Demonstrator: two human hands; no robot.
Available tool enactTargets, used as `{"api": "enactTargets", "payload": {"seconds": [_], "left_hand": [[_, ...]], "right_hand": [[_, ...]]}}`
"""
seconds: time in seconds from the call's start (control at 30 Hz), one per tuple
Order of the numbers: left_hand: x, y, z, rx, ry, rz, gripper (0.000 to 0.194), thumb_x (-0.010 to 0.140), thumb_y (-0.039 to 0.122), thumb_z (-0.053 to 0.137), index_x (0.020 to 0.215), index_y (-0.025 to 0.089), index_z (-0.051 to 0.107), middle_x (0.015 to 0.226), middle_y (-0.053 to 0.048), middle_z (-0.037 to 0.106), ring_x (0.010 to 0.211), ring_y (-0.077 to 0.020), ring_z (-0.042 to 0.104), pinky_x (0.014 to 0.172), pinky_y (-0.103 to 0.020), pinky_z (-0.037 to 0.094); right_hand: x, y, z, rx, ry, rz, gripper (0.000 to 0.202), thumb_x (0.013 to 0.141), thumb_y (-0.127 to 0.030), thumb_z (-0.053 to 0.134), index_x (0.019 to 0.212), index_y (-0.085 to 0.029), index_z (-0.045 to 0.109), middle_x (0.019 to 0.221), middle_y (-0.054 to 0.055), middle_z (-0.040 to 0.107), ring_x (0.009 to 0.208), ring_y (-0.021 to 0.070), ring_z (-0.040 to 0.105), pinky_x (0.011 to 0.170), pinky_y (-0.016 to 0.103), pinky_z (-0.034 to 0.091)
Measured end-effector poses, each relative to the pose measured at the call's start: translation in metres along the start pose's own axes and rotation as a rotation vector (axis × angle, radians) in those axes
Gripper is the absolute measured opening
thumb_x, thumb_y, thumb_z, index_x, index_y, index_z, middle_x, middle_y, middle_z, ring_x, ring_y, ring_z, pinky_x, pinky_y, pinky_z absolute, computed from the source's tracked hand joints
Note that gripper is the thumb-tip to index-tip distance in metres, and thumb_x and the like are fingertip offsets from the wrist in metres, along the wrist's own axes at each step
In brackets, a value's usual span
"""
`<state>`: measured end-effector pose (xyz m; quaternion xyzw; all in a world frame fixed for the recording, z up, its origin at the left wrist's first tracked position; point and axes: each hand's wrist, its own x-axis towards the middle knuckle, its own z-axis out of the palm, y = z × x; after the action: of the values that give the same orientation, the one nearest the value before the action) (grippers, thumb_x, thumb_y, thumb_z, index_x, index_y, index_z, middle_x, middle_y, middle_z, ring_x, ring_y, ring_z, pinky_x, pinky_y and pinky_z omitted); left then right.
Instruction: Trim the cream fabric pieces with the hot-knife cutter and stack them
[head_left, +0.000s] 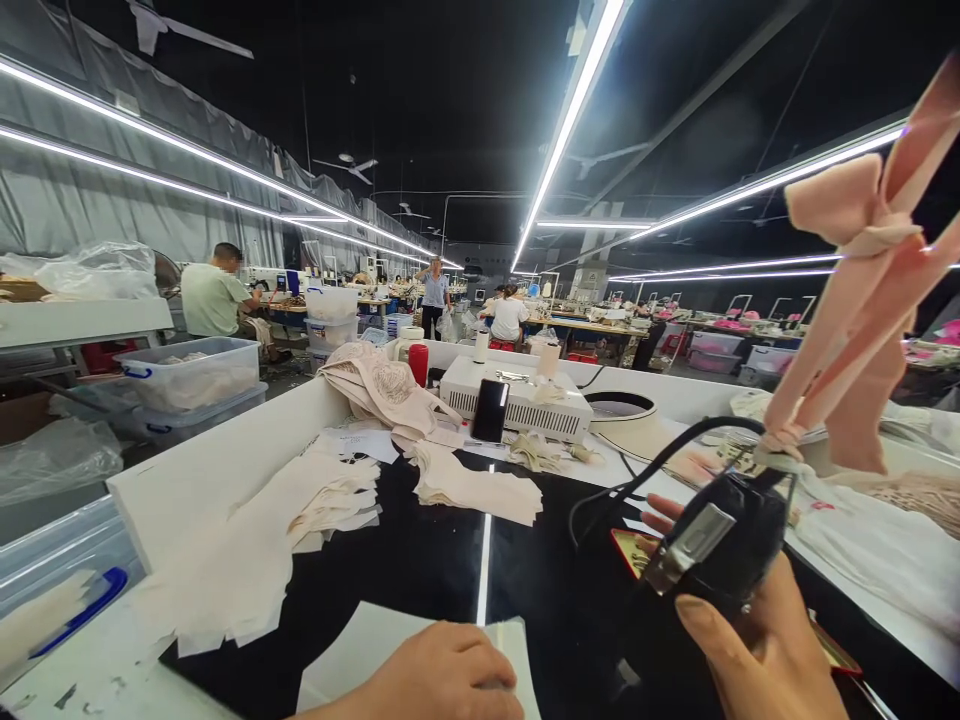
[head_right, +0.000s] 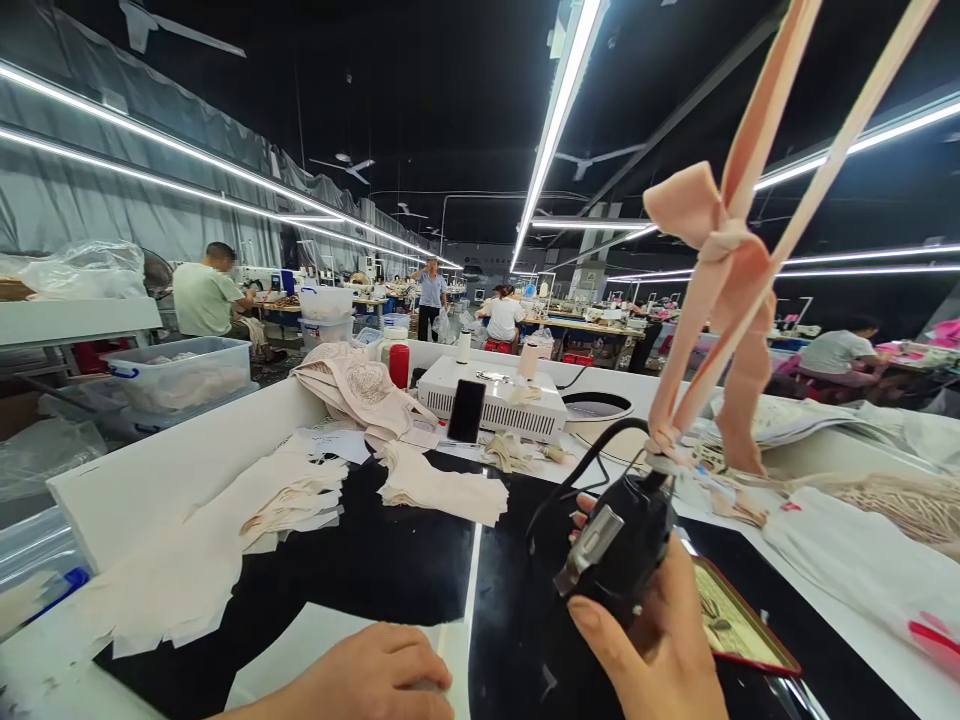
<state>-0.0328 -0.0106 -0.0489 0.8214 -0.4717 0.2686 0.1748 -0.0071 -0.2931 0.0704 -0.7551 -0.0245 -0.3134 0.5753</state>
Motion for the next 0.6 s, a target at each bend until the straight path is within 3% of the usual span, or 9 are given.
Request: {"api": "enactTargets", "payload": {"seconds": [0.13, 0.33, 0.53, 0.6], "left_hand": [[0.001, -0.002, 0.007, 0.002, 0.024, 0.058, 0.014, 0.105, 0.034, 0.076, 0.11, 0.023, 0.068, 0.108, 0.004, 0.079, 0.091, -0.012, 0.073, 0.083, -0.024, 0.054], [0.0, -0.003, 0.024, 0.016, 0.05, 0.062, 0.011, 0.108, 0.033, 0.071, 0.104, 0.023, 0.07, 0.107, 0.006, 0.081, 0.088, -0.0113, 0.074, 0.076, -0.024, 0.055], [-0.001, 0.0, 0.027, -0.093, -0.152, -0.181, 0.021, 0.104, 0.042, 0.077, 0.113, 0.024, 0.071, 0.099, 0.003, 0.081, 0.087, -0.0119, 0.078, 0.078, -0.02, 0.058], [-0.001, 0.0, 0.028, -0.128, -0.196, -0.198, 0.02, 0.103, 0.04, 0.078, 0.115, 0.025, 0.071, 0.101, 0.003, 0.081, 0.089, -0.0124, 0.078, 0.079, -0.021, 0.059]], "right_hand": [[-0.007, -0.031, 0.022, 0.086, 0.056, 0.075, 0.068, 0.07, -0.073, 0.084, 0.117, -0.026, 0.07, 0.107, 0.007, 0.081, 0.097, 0.0346, 0.078, 0.092, 0.047, 0.059], [-0.011, -0.03, 0.04, -0.039, 0.108, 0.048, 0.068, 0.064, -0.069, 0.091, 0.11, -0.024, 0.068, 0.1, 0.005, 0.078, 0.085, 0.0294, 0.075, 0.084, 0.042, 0.055], [-0.013, -0.032, 0.058, 0.003, 0.098, 0.042, 0.063, 0.07, -0.069, 0.088, 0.109, -0.025, 0.066, 0.101, 0.005, 0.077, 0.09, 0.0304, 0.073, 0.088, 0.043, 0.052], [-0.015, -0.035, 0.063, 0.003, 0.109, 0.031, 0.059, 0.074, -0.067, 0.086, 0.109, -0.024, 0.065, 0.097, 0.004, 0.076, 0.087, 0.0286, 0.072, 0.088, 0.042, 0.052]]}}
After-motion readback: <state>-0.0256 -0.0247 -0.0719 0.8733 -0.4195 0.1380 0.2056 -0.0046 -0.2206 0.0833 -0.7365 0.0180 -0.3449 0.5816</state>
